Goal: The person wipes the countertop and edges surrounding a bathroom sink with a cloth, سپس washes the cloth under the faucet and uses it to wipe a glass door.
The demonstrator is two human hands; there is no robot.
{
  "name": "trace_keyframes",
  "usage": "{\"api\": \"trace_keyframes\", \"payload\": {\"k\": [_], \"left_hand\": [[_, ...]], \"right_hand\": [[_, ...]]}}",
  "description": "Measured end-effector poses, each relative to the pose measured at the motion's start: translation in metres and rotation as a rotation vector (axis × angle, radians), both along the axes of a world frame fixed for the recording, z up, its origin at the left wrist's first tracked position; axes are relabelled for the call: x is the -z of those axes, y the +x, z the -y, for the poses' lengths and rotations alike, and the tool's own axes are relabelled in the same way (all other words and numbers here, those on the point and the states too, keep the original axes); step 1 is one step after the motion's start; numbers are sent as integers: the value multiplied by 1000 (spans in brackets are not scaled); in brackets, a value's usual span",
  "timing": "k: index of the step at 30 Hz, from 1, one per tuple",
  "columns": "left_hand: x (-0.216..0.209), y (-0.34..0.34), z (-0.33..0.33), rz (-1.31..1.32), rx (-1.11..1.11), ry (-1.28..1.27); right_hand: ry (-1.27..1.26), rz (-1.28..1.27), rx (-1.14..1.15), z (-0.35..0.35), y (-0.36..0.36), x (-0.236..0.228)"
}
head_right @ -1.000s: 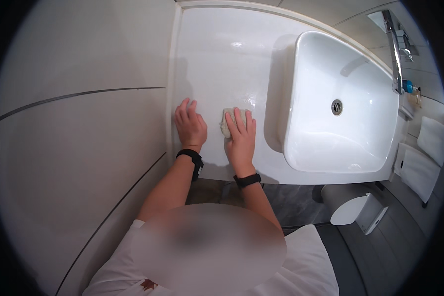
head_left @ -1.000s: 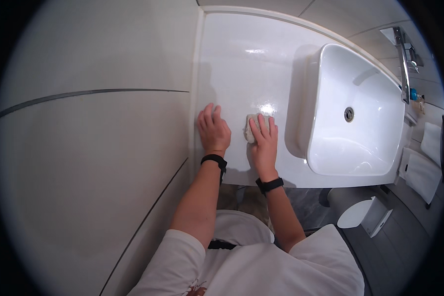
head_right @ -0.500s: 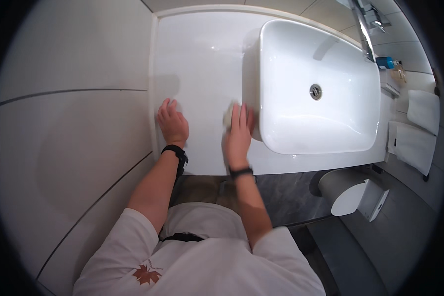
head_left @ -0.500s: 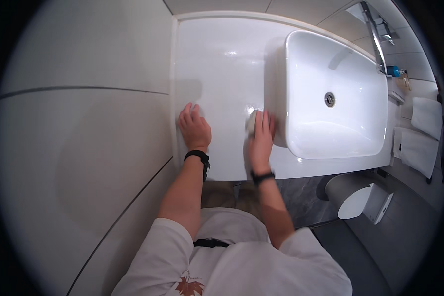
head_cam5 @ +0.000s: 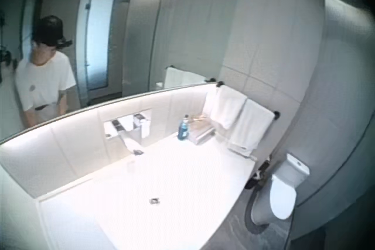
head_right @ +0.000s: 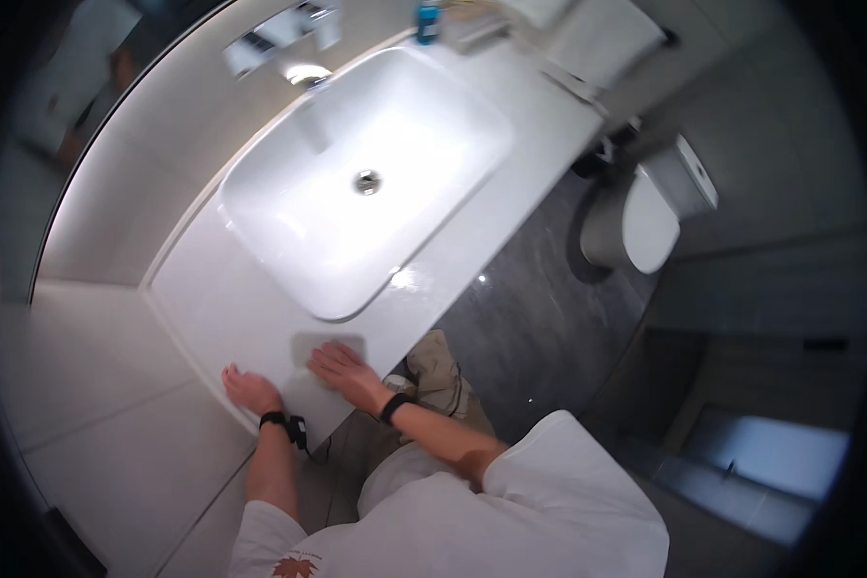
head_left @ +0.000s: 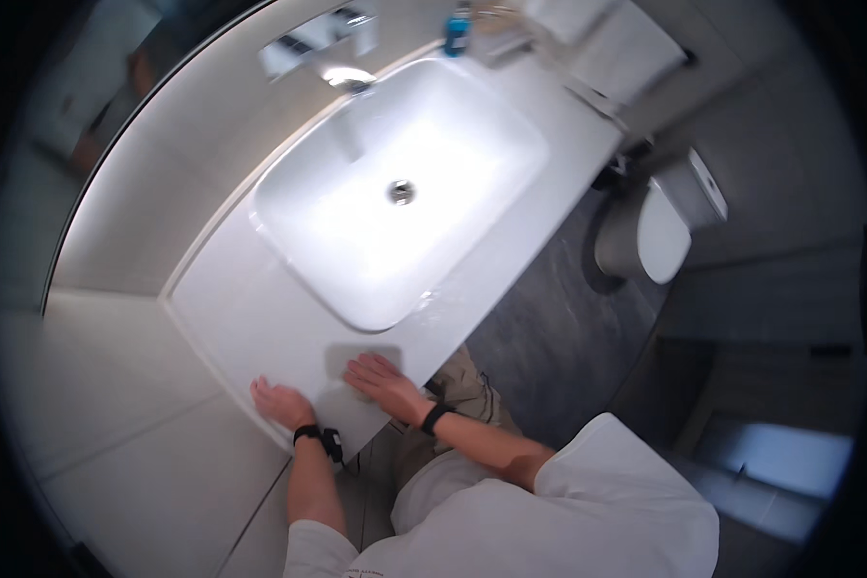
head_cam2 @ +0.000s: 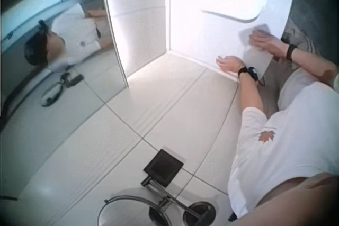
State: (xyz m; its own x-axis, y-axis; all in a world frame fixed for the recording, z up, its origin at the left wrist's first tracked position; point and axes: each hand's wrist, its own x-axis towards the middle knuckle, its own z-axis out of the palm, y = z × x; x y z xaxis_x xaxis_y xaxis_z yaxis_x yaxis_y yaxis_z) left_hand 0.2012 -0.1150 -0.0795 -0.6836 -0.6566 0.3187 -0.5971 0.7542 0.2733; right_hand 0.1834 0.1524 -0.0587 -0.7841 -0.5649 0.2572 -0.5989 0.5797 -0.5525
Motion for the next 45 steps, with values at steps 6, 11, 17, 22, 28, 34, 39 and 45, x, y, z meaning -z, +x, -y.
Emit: {"api": "trace_keyframes", "payload": {"k": [6, 11, 17, 22, 28, 34, 39, 45], "left_hand": [[8, -6, 8, 67, 3, 5], [-1, -4, 37, 151, -89, 8], [-28, -28, 15, -237, 17, 532], [-22, -42, -126, -128, 209, 780], [-40, -95, -329, 221, 740, 1045], [-106, -179, -470, 189, 962, 941], [-138, -223, -498, 227, 979, 906], [-135, -285, -475, 131, 873, 980]], "right_hand": [[-129, 175, 922, -205, -37, 11], [-368, 193, 1236, -367, 43, 27], [-718, 810, 1536, -460, 183, 60], [-253, 1003, 1664, -486, 268, 122], [101, 993, 1309, -511, 256, 76], [333, 1102, 1251, -590, 221, 92], [-144, 1115, 1458, -608, 111, 101], [-295, 863, 1214, -585, -83, 86]]}}
